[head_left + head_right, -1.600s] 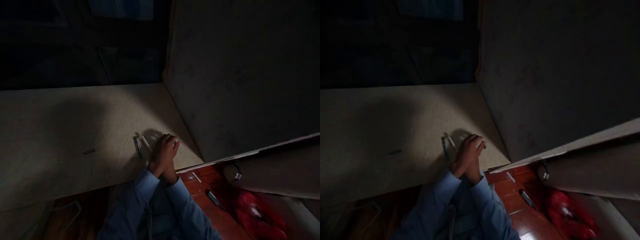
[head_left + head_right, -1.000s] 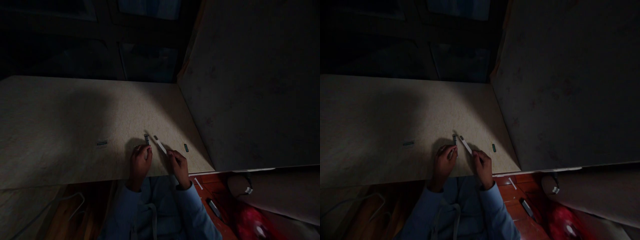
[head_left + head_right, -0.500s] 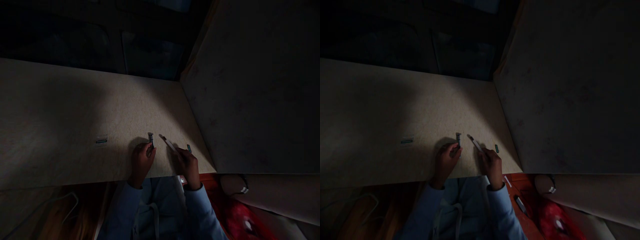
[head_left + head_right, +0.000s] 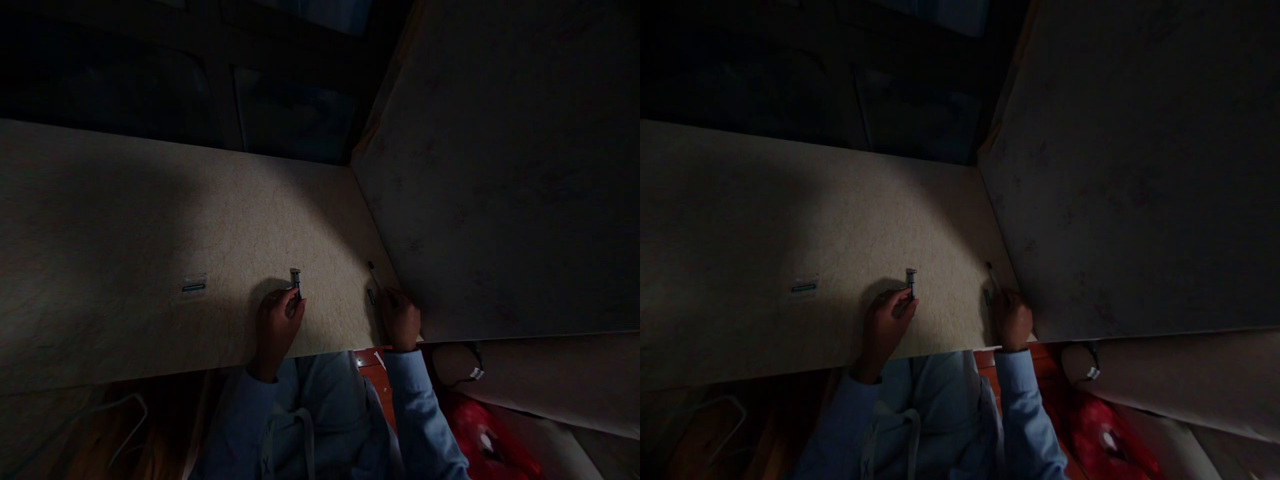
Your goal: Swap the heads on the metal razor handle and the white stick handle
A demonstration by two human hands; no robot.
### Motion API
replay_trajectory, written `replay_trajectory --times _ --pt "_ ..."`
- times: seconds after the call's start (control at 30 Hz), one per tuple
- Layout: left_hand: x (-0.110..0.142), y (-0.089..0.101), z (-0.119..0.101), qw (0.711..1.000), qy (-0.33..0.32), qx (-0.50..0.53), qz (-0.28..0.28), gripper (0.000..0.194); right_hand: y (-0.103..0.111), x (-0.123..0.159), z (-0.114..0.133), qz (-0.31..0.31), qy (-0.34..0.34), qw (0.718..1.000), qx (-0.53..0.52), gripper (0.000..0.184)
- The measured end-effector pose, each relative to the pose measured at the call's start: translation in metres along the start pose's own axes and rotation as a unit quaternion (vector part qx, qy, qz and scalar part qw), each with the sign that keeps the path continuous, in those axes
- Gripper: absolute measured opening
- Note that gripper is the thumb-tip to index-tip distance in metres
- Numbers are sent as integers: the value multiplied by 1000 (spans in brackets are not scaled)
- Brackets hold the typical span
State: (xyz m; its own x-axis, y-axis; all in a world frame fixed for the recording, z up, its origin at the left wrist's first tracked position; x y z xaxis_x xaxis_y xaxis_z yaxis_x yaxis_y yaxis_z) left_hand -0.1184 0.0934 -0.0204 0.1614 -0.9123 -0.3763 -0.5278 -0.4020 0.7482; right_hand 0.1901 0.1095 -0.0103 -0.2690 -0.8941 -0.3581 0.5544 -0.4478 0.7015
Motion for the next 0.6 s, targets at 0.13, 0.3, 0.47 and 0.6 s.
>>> replay_trajectory --times 0.13,0.3,0.47,0.6 --pt "0 0 0 1000 -4 -1 -1 19 -3 4 7 -6 25 1000 -2 51" --pt "1 1 0 1000 -5 0 -6 18 3 2 9 9 28 999 -42 54" --pt "1 -1 2 1000 15 9 8 18 25 17 34 -34 38 992 -112 47" --pt "3 -1 3 998 37 42 9 19 -3 36 78 39 56 966 -251 33"
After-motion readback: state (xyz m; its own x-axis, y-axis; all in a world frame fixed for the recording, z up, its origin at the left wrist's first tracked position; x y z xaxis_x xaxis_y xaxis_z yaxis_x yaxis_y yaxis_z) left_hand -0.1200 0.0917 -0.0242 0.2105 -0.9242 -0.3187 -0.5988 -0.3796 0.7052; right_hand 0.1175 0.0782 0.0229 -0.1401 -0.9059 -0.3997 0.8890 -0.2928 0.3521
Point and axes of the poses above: each hand's wrist, its own x-axis away from the middle knuckle, its own y-axis out of the back of the hand, z = x × y, the point moved 8 cm from there along -x, towards the middle knuckle, and after that the axes turned 14 degrees about -x, right-handed, at the moved point
